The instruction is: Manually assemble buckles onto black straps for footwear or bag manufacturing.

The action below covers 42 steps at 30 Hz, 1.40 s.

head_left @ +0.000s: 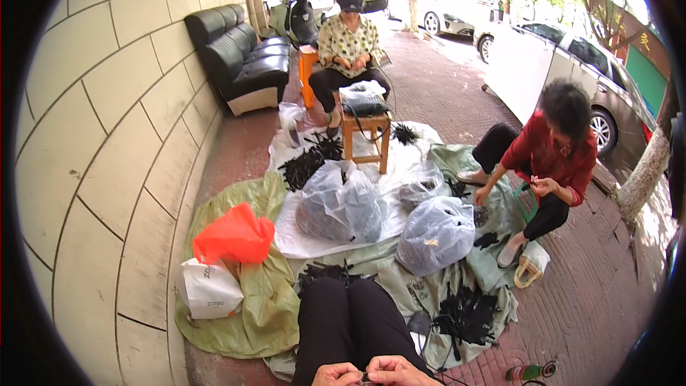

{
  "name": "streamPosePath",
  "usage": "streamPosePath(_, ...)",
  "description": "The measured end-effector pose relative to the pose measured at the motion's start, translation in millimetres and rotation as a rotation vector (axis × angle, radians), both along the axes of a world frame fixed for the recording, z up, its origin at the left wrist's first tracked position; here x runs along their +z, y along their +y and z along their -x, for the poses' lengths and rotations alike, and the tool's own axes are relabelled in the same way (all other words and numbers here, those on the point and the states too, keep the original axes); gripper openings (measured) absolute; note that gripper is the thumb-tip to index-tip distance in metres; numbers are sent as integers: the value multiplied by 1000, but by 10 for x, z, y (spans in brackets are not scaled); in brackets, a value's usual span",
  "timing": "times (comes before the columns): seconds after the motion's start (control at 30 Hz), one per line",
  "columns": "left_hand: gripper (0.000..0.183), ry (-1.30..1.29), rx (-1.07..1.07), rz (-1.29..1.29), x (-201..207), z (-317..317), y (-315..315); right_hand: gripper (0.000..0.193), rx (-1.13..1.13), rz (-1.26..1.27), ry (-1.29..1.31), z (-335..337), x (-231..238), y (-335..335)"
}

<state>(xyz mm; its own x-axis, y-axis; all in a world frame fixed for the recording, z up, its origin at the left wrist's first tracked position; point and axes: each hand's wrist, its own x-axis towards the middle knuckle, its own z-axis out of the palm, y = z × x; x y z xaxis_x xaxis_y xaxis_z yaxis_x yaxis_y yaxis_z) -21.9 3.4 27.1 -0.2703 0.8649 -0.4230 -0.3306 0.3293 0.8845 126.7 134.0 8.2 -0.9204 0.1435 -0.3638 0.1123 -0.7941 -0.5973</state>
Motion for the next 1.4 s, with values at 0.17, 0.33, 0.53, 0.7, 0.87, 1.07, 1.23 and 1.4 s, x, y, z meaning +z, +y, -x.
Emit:
streamPosePath(0.17, 15, 49, 34, 29, 55, -111, 6, 12, -41, 22, 42, -81, -4, -30)
streamPosePath(0.33, 22, -133, -80, 40, 128, -49, 80, 17, -46, 94, 71, -96, 4, 13)
streamPosePath(0.53, 26, -172, -191, 18, 124, -11, 94, 19, -21, 101, 93, -108, -24, -4)
streamPosePath(0.7, 26, -115, -87, 37, 90, -78, -22, 17, -15, 32, 109, -111, -65, -59)
streamPosePath(0.87, 26, -62, -56, 12, 64, -117, -92, 17, 8, -8, 114, -127, -64, -64)
streamPosePath(1.07, 28, -28, 44, 18, 95, -158, -143, 19, -10, -54, 130, -158, -43, -97)
streamPosePath(1.23, 31, -95, -22, 39, -258, -111, -284, 13, 54, -165, 41, -235, -440, -110)
streamPosePath(1.4, 35, 128, 1, 41, -139, -2, -24, 13, -38, -40, -42, -188, -198, -42)
